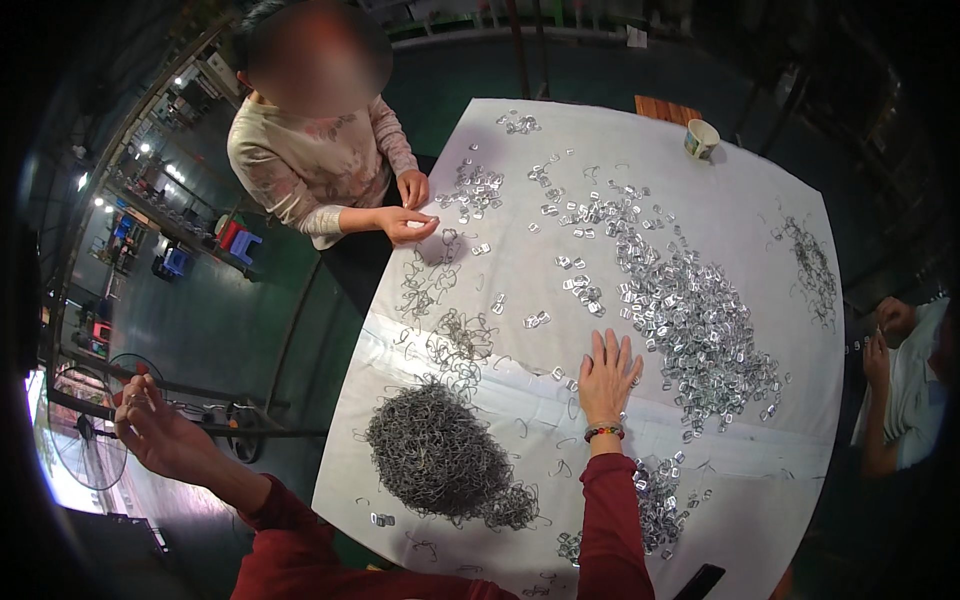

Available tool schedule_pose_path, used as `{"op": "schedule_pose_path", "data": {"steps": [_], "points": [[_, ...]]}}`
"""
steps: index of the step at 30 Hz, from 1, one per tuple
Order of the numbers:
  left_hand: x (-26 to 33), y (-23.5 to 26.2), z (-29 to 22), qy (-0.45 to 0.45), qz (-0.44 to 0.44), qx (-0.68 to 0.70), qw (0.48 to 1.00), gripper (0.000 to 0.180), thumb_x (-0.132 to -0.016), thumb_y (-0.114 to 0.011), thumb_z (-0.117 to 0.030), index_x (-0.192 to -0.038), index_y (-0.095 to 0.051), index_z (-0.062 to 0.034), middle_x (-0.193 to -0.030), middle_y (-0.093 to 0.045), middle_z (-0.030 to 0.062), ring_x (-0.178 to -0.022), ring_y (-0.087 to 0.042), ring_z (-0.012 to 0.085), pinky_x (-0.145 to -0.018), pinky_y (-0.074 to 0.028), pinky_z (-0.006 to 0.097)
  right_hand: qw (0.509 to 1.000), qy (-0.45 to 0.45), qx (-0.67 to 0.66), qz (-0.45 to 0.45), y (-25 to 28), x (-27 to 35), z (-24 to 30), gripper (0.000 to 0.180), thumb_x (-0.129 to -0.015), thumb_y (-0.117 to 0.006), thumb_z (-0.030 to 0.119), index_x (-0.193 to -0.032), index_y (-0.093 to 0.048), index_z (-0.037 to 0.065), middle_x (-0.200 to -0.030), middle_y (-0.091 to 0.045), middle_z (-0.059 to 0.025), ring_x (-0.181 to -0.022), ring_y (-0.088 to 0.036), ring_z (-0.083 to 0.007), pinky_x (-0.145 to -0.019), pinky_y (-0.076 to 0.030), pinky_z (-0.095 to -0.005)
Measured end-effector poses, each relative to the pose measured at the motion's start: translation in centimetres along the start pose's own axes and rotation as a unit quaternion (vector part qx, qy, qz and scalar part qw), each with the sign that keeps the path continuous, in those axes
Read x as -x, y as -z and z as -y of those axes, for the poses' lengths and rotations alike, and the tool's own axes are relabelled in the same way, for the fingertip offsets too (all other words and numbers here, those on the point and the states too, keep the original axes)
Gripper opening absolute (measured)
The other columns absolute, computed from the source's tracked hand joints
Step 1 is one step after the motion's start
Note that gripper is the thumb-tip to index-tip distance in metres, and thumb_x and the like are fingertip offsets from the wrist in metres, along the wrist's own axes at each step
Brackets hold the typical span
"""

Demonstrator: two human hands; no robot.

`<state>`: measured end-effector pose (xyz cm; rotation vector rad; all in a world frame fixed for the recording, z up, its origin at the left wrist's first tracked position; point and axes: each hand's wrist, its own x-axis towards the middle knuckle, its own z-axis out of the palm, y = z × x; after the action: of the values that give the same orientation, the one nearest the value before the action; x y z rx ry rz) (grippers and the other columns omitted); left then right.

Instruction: The person picks small metal pieces from a table and attaches them to a growing chain using their hands. They repeatedly reach for loose components, link them together, and place the assembled chain on the table. Coworkers are visible across the table performing similar assembly.

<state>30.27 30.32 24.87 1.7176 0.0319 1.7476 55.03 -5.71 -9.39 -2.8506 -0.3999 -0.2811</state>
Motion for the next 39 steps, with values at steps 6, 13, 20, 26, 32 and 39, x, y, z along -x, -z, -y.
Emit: {"op": "schedule_pose_path", "data": {"steps": [6,13,20,26,32,39], "points": [[-0.6,1.4,-1.7,-0.007,0.020,0.042,0.999,0.012,-0.098,-0.052,-0.012,-0.104,-0.054,-0.0018,-0.105,-0.060,0.0176,-0.105,-0.059,0.0281,-0.096,-0.051,0.039,1.000,0.010,0.018,-0.012,-0.5,-0.2,-0.1,0.047,-0.092,-0.052,0.026,-0.138,-0.046,0.018,-0.145,-0.040,-0.0027,-0.138,-0.029,-0.0300,-0.109,-0.020,-0.0588],[-1.1,2.6,-3.2,-0.004,0.046,0.053,0.998,0.015,-0.097,-0.054,-0.017,-0.104,-0.055,-0.0035,-0.105,-0.062,0.0149,-0.103,-0.059,0.0271,-0.093,-0.053,0.039,0.982,0.017,0.006,0.187,1.7,-2.8,-2.5,0.046,-0.094,-0.050,0.027,-0.138,-0.045,0.019,-0.144,-0.042,-0.0020,-0.136,-0.032,-0.0288,-0.107,-0.024,-0.0613],[0.2,3.4,-3.0,0.040,0.027,0.063,0.997,0.016,-0.097,-0.054,-0.020,-0.103,-0.055,-0.0045,-0.105,-0.062,0.0155,-0.102,-0.059,0.0263,-0.091,-0.053,0.040,0.990,0.080,-0.007,0.113,5.8,4.0,-8.7,0.044,-0.090,-0.051,0.008,-0.134,-0.048,0.009,-0.139,-0.046,-0.0121,-0.128,-0.041,-0.0368,-0.107,-0.031,-0.0525],[0.2,4.0,-2.2,0.040,0.059,0.081,0.994,0.016,-0.097,-0.055,-0.019,-0.102,-0.057,-0.0040,-0.106,-0.063,0.0184,-0.102,-0.060,0.0264,-0.091,-0.052,0.040,0.986,0.087,-0.114,0.083,7.1,14.7,-12.2,0.030,-0.083,-0.051,-0.006,-0.110,-0.063,0.000,-0.105,-0.059,-0.0170,-0.102,-0.055,-0.0336,-0.086,-0.047,-0.0411],[0.0,3.9,-2.3,0.054,0.050,0.158,0.985,0.013,-0.097,-0.053,-0.014,-0.101,-0.060,-0.0029,-0.106,-0.065,0.0199,-0.103,-0.062,0.0295,-0.093,-0.051,0.042,0.960,-0.045,-0.267,0.078,10.3,13.5,-11.9,0.023,-0.083,-0.060,0.002,-0.105,-0.066,0.000,-0.082,-0.058,-0.0171,-0.076,-0.058,-0.0315,-0.070,-0.047,-0.0389],[-0.8,2.6,-3.5,0.040,0.027,0.145,0.988,0.016,-0.097,-0.053,-0.012,-0.099,-0.064,-0.0012,-0.103,-0.066,0.0213,-0.102,-0.064,0.0329,-0.092,-0.055,0.042,0.895,-0.229,-0.377,-0.062,9.3,9.1,-18.3,0.028,-0.083,-0.062,0.005,-0.110,-0.069,0.006,-0.080,-0.070,-0.0118,-0.063,-0.063,-0.0181,-0.060,-0.050,-0.0308]]}}
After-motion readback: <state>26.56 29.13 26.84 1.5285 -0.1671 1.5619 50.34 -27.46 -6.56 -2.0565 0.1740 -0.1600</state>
